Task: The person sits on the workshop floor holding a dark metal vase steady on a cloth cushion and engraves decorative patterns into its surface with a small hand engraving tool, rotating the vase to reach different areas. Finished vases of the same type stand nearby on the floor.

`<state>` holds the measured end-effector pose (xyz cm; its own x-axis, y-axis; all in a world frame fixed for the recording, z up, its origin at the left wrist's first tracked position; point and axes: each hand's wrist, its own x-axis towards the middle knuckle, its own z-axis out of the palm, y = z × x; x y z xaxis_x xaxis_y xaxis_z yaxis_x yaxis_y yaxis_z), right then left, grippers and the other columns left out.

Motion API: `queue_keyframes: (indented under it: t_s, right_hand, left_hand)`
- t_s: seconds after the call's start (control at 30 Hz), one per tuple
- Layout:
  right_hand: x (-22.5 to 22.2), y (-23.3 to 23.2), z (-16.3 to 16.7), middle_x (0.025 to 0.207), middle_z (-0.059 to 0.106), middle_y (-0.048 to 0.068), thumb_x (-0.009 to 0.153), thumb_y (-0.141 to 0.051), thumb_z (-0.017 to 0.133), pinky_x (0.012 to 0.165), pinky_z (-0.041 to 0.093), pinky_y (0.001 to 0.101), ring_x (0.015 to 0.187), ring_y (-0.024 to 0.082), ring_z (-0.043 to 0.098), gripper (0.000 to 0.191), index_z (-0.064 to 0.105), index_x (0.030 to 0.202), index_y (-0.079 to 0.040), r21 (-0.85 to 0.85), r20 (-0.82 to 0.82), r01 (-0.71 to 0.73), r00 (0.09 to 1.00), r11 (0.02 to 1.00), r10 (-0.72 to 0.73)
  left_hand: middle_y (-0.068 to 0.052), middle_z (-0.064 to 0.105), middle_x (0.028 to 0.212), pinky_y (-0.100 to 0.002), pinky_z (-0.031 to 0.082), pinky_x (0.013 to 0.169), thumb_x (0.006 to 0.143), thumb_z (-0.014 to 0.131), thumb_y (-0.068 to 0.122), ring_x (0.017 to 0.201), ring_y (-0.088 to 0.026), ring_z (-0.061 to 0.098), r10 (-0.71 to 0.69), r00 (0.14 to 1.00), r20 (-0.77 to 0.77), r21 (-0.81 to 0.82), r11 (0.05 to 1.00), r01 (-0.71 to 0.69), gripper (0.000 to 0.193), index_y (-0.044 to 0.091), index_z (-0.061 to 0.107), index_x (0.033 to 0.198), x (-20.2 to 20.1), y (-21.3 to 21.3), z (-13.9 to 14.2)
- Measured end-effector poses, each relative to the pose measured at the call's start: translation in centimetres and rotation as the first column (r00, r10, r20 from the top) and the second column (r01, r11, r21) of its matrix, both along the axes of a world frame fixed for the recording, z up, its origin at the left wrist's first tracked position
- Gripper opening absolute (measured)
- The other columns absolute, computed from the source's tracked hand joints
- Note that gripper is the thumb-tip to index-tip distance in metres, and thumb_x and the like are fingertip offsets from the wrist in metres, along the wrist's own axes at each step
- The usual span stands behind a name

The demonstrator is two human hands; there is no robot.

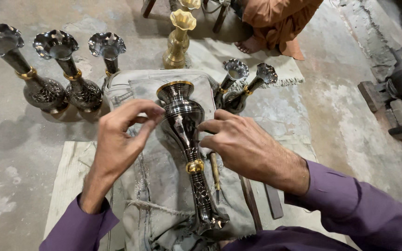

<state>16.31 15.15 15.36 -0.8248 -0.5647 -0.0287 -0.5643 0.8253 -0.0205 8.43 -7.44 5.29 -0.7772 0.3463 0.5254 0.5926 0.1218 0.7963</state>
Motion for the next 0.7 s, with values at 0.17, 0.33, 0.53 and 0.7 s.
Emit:
queue_keyframes:
  t_s: [0.17, 0.33, 0.53, 0.7]
  right_hand:
    - [0.4, 0.5, -0.5, 0.122, 0.07, 0.017, 0.066, 0.009, 0.062, 0.07, 0.06, 0.039, 0.105, 0.028, 0.065, 0.035, 0.08, 0.095, -0.001, -0.028, -0.016, -0.009, 1.0, 1.0, 0.009]
    - [0.7, 0.2, -0.8, 0.122, 0.068, 0.017, 0.069, 0.006, 0.066, 0.067, 0.058, 0.0409, 0.103, 0.029, 0.064, 0.026, 0.078, 0.091, 0.001, -0.037, 0.018, 0.021, 1.0, 0.999, -0.021]
    - [-0.1, 0.6, -0.4, 0.114, 0.066, 0.018, 0.076, -0.001, 0.071, 0.075, 0.058, 0.0434, 0.096, 0.031, 0.067, 0.003, 0.073, 0.078, 0.001, -0.226, -0.012, -0.017, 1.0, 0.974, 0.014]
    - [-1.3, 1.5, 0.0, 0.104, 0.06, 0.015, 0.079, 0.009, 0.066, 0.071, 0.054, 0.0471, 0.088, 0.036, 0.068, 0.028, 0.057, 0.104, 0.001, -0.295, 0.141, 0.186, 0.979, 0.937, -0.15]
  left_hand:
    - [-0.007, 0.077, 0.109, -0.03, 0.063, 0.081, 0.089, 0.074, 0.002, 0.094, -0.017, 0.076, -0.121, 0.989, -0.09, -0.111, 0.988, 0.111, 0.02, 0.007, 0.077, 0.108, -0.1, 1.5, 1.0]
    - [-0.01, 0.075, 0.109, -0.033, 0.061, 0.08, 0.089, 0.072, 0.002, 0.095, -0.023, 0.076, -0.232, 0.971, -0.062, -0.14, 0.965, 0.221, 0.02, 0.004, 0.075, 0.109, 0.1, 2.6, 1.9]
    - [-0.011, 0.075, 0.107, -0.035, 0.059, 0.082, 0.086, 0.075, 0.005, 0.096, -0.027, 0.076, -0.271, 0.959, -0.085, -0.183, 0.95, 0.252, 0.022, 0.002, 0.073, 0.107, 0.0, 3.3, 2.4]
    - [-0.011, 0.075, 0.108, -0.038, 0.058, 0.078, 0.087, 0.076, 0.013, 0.092, -0.029, 0.075, -0.275, 0.955, -0.109, -0.276, 0.932, 0.236, 0.025, 0.003, 0.074, 0.109, 0.4, 4.1, 2.8]
